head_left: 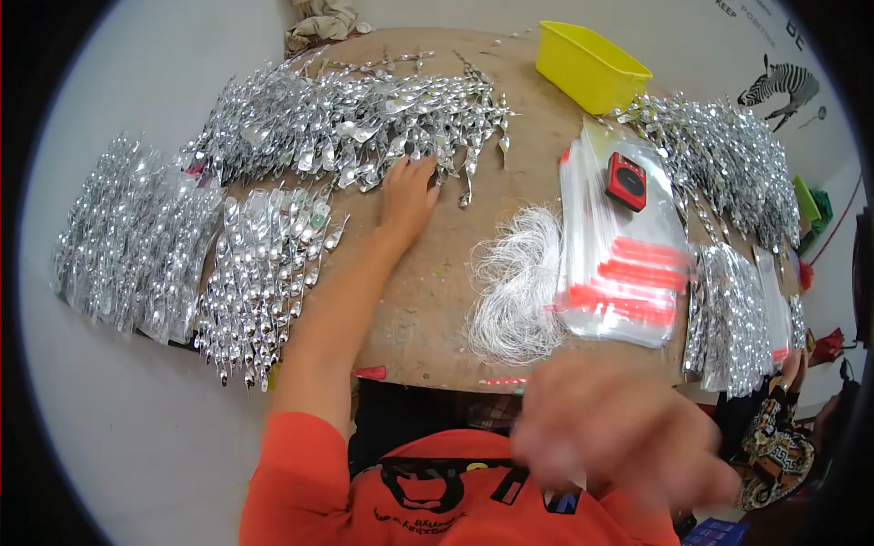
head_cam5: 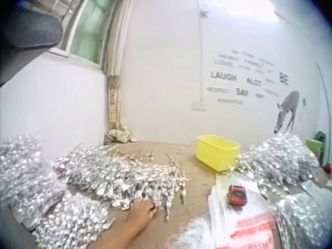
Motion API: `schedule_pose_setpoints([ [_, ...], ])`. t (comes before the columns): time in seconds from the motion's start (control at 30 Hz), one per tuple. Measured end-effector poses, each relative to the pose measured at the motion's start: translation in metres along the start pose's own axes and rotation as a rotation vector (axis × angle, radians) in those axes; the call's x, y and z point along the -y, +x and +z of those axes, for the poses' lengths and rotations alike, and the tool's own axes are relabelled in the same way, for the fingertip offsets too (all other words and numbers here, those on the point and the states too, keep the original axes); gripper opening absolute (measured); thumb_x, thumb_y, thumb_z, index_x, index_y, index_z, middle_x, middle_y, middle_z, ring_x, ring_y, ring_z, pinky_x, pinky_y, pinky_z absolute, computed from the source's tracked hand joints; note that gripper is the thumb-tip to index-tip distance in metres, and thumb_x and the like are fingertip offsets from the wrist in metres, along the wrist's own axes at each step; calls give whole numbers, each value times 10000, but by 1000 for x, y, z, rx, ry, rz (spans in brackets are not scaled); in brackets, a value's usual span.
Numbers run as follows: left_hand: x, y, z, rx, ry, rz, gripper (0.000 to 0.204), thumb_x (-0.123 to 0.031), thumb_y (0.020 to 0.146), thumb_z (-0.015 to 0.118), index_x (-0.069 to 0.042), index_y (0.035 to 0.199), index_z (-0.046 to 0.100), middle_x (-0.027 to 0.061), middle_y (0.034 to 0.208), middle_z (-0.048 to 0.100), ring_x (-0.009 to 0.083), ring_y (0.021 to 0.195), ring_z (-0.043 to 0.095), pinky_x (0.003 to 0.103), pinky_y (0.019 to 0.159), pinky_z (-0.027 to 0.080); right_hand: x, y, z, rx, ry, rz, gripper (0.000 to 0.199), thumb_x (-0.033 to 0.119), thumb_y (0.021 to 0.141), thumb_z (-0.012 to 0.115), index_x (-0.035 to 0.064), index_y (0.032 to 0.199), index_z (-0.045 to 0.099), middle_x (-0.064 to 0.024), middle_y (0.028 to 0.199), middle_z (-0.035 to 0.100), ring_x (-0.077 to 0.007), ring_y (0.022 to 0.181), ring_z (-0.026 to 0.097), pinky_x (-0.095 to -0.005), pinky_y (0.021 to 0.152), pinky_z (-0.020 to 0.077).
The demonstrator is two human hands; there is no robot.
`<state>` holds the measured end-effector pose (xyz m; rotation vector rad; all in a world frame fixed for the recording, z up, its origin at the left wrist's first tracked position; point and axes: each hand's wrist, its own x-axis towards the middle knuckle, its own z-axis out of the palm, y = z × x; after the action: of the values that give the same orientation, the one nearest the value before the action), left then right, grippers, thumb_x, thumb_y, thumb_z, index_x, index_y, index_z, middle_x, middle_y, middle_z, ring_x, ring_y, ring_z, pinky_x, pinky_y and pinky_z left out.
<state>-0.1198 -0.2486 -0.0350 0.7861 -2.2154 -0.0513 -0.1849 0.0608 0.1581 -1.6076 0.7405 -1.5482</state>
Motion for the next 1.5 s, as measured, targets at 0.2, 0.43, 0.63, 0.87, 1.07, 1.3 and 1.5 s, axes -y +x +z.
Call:
schedule_pose_setpoints([
  [0.2,-51,-64,-53,105,-145,-55,528,-126,734,627,-59,1235,477,144,1219,501,369,1201,380,451,1007,302,-2,8,-7,3,-211,-34,216,92,799,539,17,990,606,-158,1035,594,-269,970,551,-347,834,415],
  [0.43,-56,-103,-41,130,-298,73,398,-96,718,609,-49,1111,569,147,1145,543,348,1139,448,437,964,359,-30,55,13,130,-373,-85,307,61,749,577,-15,1047,564,-170,1117,563,-257,1055,511,-329,855,400],
  [0.63,-69,-104,-60,119,-323,5,281,-59,681,590,-72,960,616,109,953,600,303,952,542,407,806,442,-169,126,-62,81,-1002,28,497,175,741,671,88,1196,491,-124,1202,498,-274,1117,464,-362,910,373],
  [0.87,-68,-98,-60,87,-395,-24,266,-70,674,590,-50,938,613,106,929,599,290,899,551,389,783,446,-256,223,-90,113,-1474,77,771,188,629,749,213,1309,385,-193,1331,367,-375,1220,359,-465,967,348],
  [1.07,-69,-99,-57,131,-405,-48,274,-75,686,587,-65,959,610,96,926,601,284,900,557,394,769,456,-317,295,-82,296,-1690,175,1045,146,534,804,377,1377,232,-141,1463,148,-384,1320,215,-641,940,314],
  [1.3,-75,-100,-55,152,-535,-91,275,-65,688,560,-50,960,592,78,860,578,258,836,556,357,746,449,-353,347,-89,569,-1635,535,1141,133,495,820,409,1390,170,-145,1453,182,-400,1275,309,-612,923,372],
  [1.5,-73,-102,-55,95,-604,-75,315,-50,647,620,-58,962,602,84,798,565,273,734,563,376,637,471,-372,330,-99,307,-1754,1,486,8,726,570,210,1162,503,-46,1048,554,-289,992,543,-486,747,465],
])
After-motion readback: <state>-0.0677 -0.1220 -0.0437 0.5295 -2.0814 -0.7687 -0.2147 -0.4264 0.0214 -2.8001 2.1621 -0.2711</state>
